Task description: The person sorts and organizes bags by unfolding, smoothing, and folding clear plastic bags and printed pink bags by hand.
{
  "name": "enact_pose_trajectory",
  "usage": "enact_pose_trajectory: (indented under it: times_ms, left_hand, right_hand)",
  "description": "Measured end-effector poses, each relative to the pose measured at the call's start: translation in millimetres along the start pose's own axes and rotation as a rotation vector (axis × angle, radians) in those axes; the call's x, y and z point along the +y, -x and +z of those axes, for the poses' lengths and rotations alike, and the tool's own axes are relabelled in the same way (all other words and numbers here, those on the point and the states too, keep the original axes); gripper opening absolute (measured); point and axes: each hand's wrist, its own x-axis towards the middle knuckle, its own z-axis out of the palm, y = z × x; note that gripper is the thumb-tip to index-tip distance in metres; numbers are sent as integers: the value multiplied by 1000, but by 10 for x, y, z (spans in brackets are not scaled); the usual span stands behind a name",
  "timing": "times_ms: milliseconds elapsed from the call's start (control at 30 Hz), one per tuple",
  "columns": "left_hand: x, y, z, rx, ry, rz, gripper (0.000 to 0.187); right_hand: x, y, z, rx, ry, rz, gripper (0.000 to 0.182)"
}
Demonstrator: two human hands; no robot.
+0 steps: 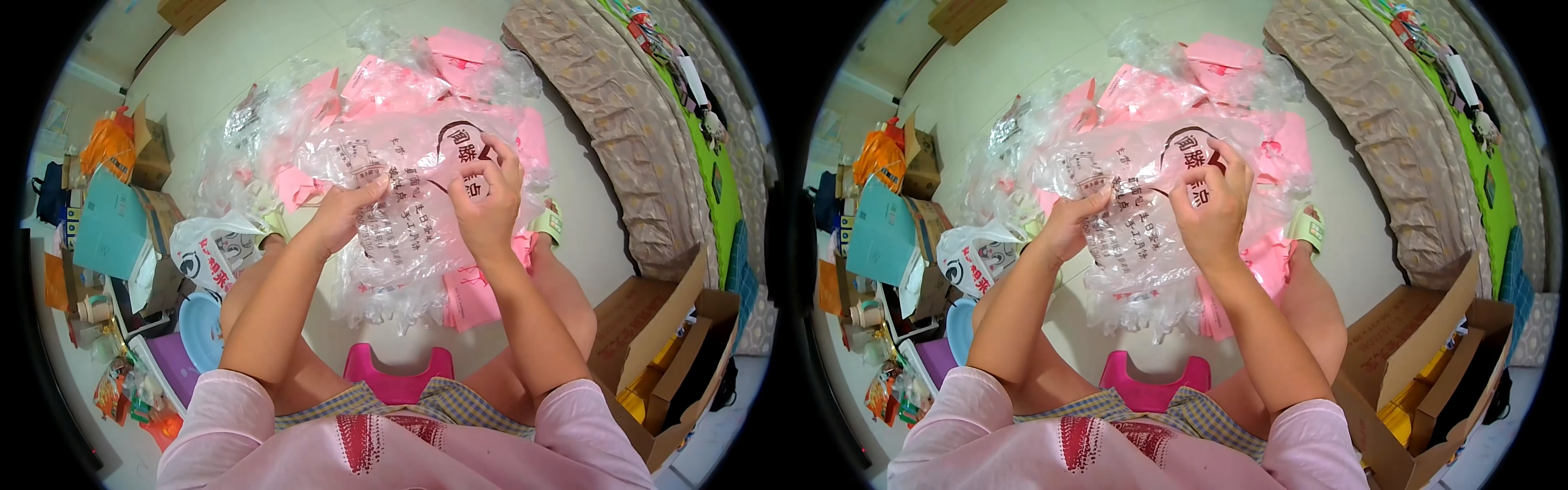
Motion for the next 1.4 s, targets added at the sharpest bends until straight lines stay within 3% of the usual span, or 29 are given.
enact_pose_trajectory:
  times_ms: [167,367,467,600,667,733,800,833,900,933,1000,1067,1133,1167,1267,1300,1400]
  left_hand:
    - [-52,-52,89,45,18,-26,34]
    - [-66,-247,638,-180,84,-8,34]
    - [-105,-429,1205,-309,126,44,34]
    - [-270,-628,1952,-403,53,-6,39]
    - [-371,-702,2218,-426,10,11,39]
    - [-474,-737,2383,-435,4,-48,36]
    - [-528,-956,2328,-368,-113,-65,45]
    - [-534,-918,2396,-310,-127,-16,44]
    - [-535,-859,2341,-273,-169,15,44]
    - [-504,-823,2264,-230,-194,40,44]
    - [-394,-733,2103,-223,-157,40,41]
    - [-243,-568,1859,-216,-106,69,38]
    - [-72,-408,1587,-265,-181,131,40]
    - [0,-309,1468,-226,-187,159,39]
    - [143,-151,1010,-126,-259,194,39]
    - [194,-93,854,-89,-300,200,38]
    - [306,39,519,90,-351,395,40]
  right_hand:
    - [100,-30,-183,51,-32,48,8]
    - [298,-127,-640,152,-13,53,8]
    - [610,-243,-1176,287,81,69,9]
    - [969,-293,-2067,655,293,186,8]
    - [1067,-198,-2457,728,217,644,12]
    - [1227,-78,-2666,787,233,651,18]
    - [1319,-159,-2608,693,137,642,49]
    - [1370,-148,-2562,705,132,647,49]
    - [1370,-144,-2382,551,353,489,79]
    - [1324,-160,-2356,554,342,486,79]
    - [1246,-244,-2291,329,81,730,90]
    - [1255,-260,-2107,342,151,715,89]
    - [1147,-340,-1945,13,-388,859,79]
    - [1048,-336,-1787,13,-575,842,68]
    - [733,-402,-1390,-101,-739,793,58]
    - [631,-416,-1225,-118,-875,763,43]
    - [505,-372,-729,-160,-707,705,33]
